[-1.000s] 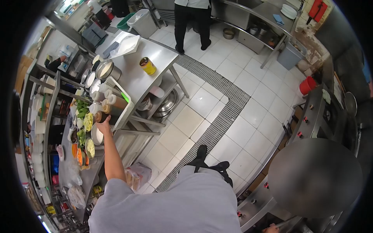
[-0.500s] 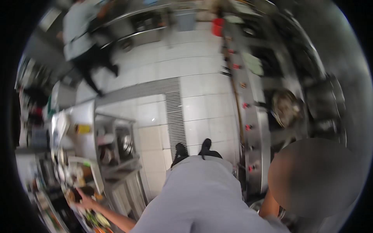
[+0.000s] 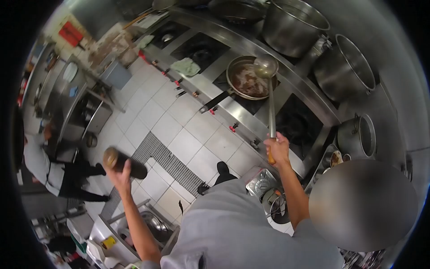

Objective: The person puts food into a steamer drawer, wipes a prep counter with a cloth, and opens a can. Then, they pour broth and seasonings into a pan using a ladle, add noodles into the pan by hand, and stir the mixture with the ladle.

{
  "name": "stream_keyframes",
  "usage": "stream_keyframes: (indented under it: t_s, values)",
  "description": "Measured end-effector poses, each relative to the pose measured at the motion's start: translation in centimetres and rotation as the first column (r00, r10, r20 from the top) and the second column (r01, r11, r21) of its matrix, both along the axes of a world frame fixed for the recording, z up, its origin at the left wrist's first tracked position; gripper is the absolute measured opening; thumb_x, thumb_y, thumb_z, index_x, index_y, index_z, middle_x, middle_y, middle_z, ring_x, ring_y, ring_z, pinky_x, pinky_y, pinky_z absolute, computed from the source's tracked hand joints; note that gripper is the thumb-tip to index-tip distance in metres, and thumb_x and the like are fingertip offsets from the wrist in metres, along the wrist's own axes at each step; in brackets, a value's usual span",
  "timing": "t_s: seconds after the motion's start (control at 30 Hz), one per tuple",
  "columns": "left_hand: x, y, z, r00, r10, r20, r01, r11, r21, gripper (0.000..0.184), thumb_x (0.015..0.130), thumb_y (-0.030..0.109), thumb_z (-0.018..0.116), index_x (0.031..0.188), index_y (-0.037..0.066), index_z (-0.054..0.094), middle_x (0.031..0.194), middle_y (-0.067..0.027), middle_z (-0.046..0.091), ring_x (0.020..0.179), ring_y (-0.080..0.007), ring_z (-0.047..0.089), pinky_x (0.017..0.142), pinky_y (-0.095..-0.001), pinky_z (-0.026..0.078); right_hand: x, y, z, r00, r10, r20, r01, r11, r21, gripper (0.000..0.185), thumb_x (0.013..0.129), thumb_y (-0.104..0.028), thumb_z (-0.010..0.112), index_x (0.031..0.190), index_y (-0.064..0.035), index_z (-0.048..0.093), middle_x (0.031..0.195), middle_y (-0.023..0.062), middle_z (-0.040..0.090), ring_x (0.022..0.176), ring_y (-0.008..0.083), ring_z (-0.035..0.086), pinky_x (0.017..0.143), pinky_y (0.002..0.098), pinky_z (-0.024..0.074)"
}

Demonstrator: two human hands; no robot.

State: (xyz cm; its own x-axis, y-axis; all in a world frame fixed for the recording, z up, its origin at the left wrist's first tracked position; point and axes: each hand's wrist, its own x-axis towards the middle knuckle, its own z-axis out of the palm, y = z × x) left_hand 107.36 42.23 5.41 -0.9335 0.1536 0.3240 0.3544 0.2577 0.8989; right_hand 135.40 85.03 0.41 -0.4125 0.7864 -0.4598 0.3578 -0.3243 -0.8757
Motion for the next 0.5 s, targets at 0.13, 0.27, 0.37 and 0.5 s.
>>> stream_keyframes:
  t_s: [0.13,0.27,0.37,0.5]
  values:
    - [-5.1,15.7,1.0,0.897,-0.432,0.098,0.442,0.884,-0.152,0.082,0.068,0.017,0.079,0.136,-0.002,0.037,0.118,-0.0176,0.059,0.108,-0.026,0.059,0.097,-0.0373,0.046,1.1,-0.6,2.5,0.991,0.002,-0.135,-0.024,0.986,-0.164,0.028,0.076,-0.002,0.066,0.103,-0.0033,0.059,0.064,0.0005,0.054,0.051,0.0087,0.052,0.044,0.0236,0.0424]
    - [-6.5,29.0,0.8,0.74,-0.665,0.105,0.664,0.696,-0.272,0.083,0.067,0.027,0.077,0.134,-0.003,0.039,0.117,-0.0236,0.061,0.109,-0.0323,0.061,0.096,-0.0382,0.046,1.7,-1.6,5.9,0.988,0.001,-0.155,-0.039,0.97,-0.239,0.027,0.077,0.0,0.064,0.103,-0.0013,0.056,0.068,0.0029,0.055,0.053,0.0087,0.052,0.045,0.022,0.0416]
    - [-6.5,37.0,0.9,0.679,-0.715,0.166,0.688,0.541,-0.484,0.085,0.064,0.038,0.075,0.13,-0.004,0.042,0.114,-0.0277,0.061,0.107,-0.0405,0.06,0.093,-0.0415,0.048,2.0,-1.8,7.2,0.985,-0.005,-0.171,-0.046,0.956,-0.291,0.024,0.078,-0.001,0.064,0.101,-0.0019,0.058,0.065,0.0014,0.054,0.052,0.009,0.052,0.046,0.0229,0.0418]
    - [-6.7,45.1,-1.8,0.605,-0.753,0.261,0.688,0.328,-0.648,0.087,0.061,0.038,0.074,0.128,-0.009,0.041,0.113,-0.0312,0.06,0.106,-0.043,0.059,0.092,-0.0437,0.049,2.4,-1.5,7.3,0.984,0.018,-0.176,-0.07,0.953,-0.296,0.025,0.079,0.0,0.063,0.104,-0.0014,0.058,0.065,0.0015,0.054,0.052,0.0088,0.052,0.046,0.0239,0.0415]
